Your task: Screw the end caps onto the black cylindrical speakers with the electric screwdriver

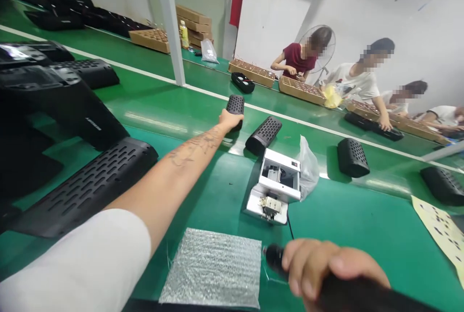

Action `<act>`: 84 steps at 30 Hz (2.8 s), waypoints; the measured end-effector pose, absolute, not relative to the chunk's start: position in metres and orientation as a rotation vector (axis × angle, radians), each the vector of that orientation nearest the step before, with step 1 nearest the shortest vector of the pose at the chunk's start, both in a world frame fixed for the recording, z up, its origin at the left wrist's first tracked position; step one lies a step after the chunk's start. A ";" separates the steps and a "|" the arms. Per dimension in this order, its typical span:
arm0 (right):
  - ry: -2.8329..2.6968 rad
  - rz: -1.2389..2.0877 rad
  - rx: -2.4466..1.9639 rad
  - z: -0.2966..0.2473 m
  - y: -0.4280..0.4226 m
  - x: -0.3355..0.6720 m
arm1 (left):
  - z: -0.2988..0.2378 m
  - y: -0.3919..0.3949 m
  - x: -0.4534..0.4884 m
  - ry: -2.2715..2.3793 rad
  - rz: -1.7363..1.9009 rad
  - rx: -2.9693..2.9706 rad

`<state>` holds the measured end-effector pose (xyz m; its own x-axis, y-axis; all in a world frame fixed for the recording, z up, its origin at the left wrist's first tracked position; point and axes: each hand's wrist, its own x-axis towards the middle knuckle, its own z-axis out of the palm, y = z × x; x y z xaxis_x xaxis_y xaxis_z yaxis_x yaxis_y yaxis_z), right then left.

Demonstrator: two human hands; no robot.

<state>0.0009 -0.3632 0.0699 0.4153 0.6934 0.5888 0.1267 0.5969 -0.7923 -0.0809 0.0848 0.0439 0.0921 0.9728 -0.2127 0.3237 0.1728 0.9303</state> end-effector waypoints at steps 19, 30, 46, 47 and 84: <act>-1.213 0.268 -0.868 0.037 -0.285 0.034 | -0.023 -0.219 -0.419 0.529 0.498 1.409; -1.194 0.357 -0.874 0.053 -0.315 0.014 | 0.002 -0.226 -0.391 0.481 0.280 1.990; -1.306 0.678 -0.830 0.083 -0.420 -0.054 | -0.068 -0.244 -0.403 0.524 0.601 1.798; -1.298 0.683 -0.837 0.080 -0.421 -0.053 | -0.069 -0.245 -0.403 0.539 0.605 1.781; -1.134 0.220 -0.898 0.069 -0.291 0.014 | -0.129 -0.287 -0.383 0.613 1.162 1.861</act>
<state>0.0144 -0.2908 0.0694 0.4441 0.5739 0.6880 0.2751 0.6435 -0.7143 -0.3828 -0.2870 -0.1291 0.4511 0.7506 0.4828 -0.0252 -0.5301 0.8476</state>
